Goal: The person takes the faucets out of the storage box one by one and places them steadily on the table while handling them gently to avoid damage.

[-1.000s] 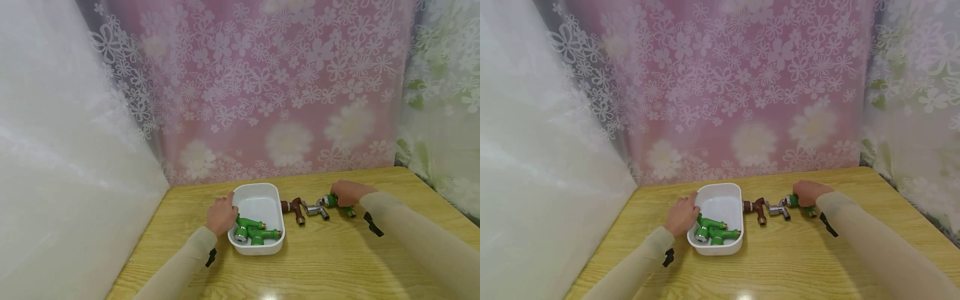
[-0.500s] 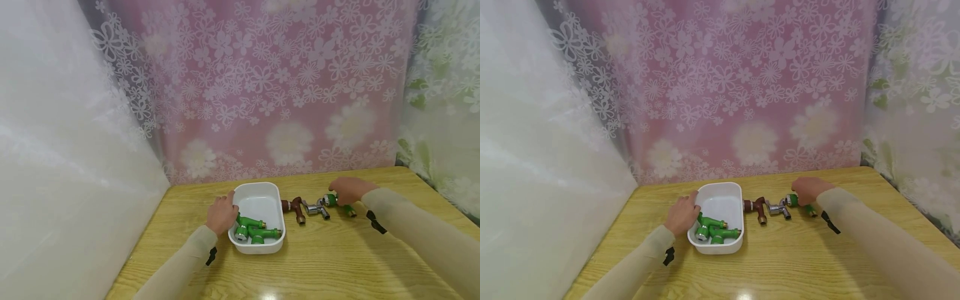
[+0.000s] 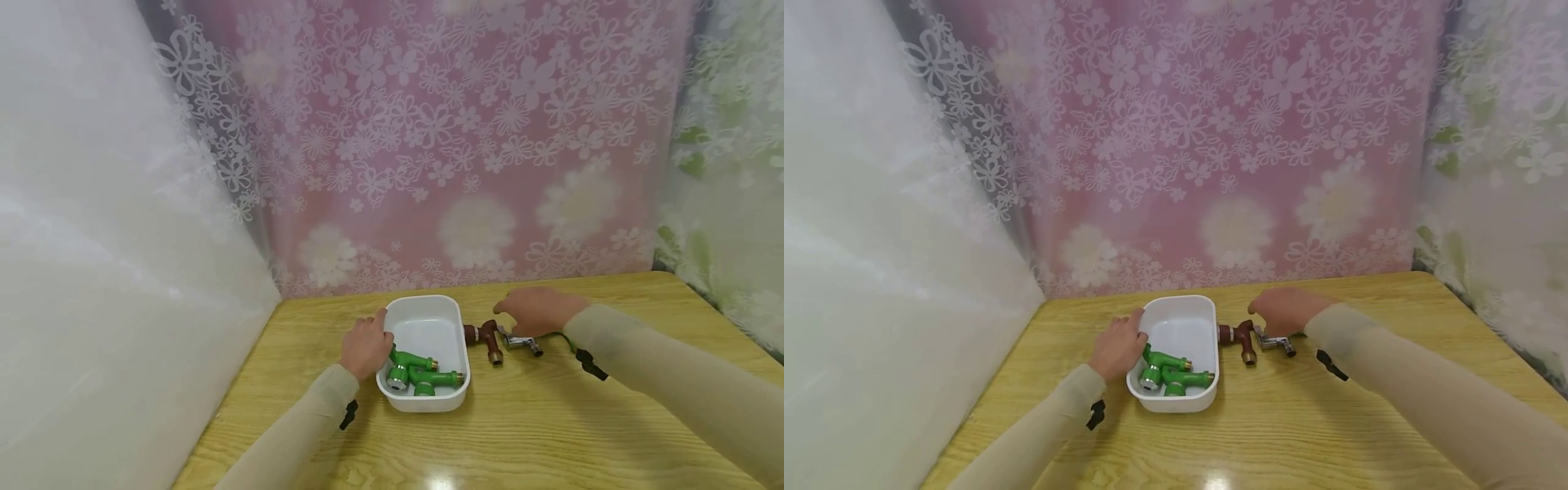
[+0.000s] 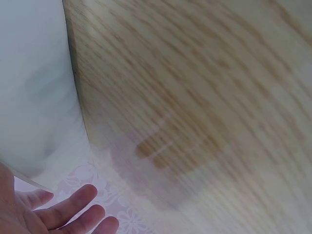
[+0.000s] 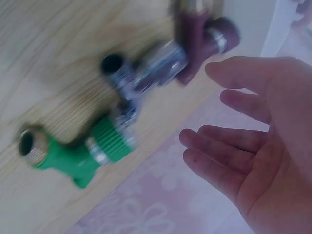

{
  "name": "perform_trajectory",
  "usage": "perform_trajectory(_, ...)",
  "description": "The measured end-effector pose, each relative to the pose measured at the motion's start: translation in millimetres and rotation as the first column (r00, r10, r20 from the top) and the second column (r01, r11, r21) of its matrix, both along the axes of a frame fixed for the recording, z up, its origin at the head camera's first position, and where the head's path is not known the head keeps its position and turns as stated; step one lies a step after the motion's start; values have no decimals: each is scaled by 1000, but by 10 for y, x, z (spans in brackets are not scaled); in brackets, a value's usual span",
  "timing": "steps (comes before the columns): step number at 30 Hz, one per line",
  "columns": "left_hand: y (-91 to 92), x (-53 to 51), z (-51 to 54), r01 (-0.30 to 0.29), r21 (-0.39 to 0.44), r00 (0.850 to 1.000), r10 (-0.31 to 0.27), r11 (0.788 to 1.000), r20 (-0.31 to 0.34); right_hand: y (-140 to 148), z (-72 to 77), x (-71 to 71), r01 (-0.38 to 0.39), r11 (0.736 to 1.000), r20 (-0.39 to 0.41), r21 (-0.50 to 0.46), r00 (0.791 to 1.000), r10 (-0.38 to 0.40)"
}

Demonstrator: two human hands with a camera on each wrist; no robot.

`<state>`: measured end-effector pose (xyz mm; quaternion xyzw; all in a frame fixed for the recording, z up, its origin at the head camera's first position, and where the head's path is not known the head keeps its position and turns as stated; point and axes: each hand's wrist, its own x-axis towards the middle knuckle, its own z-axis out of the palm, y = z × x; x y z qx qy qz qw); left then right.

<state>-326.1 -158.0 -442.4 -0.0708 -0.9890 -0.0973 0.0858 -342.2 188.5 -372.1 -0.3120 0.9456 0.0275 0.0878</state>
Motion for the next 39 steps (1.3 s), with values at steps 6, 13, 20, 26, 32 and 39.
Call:
perform_trajectory(6, 3, -6, -1, -2, 6, 1000, 2, 1000, 10, -294, 27, 37, -78, 997, -7, -26, 997, 78)
perform_trajectory(13, -10, -16, 5, 3, 19, 1000, -4, 1000, 12, -594, 106, 68, -143, 989, 16, -31, 989, 144)
perform_trajectory(20, -9, -10, 3, 8, 27, 1000, -9, 1000, 6, -876, 188, 106, -172, 985, 47, 10, 984, 172)
perform_trajectory(26, -3, -28, -14, -1, 18, 1000, 1, 1000, 9, -1076, 251, 150, -213, 977, 75, 26, 975, 211)
perform_trajectory(32, -4, -35, -13, 1, 23, 1000, -1, 1000, 9, -1230, 228, 141, -272, 960, 86, 59, 960, 267)
perform_trajectory(39, -6, -40, -26, 2, 8, 1000, -2, 1000, 5, -1417, 201, 137, -300, 951, 112, 79, 950, 291)
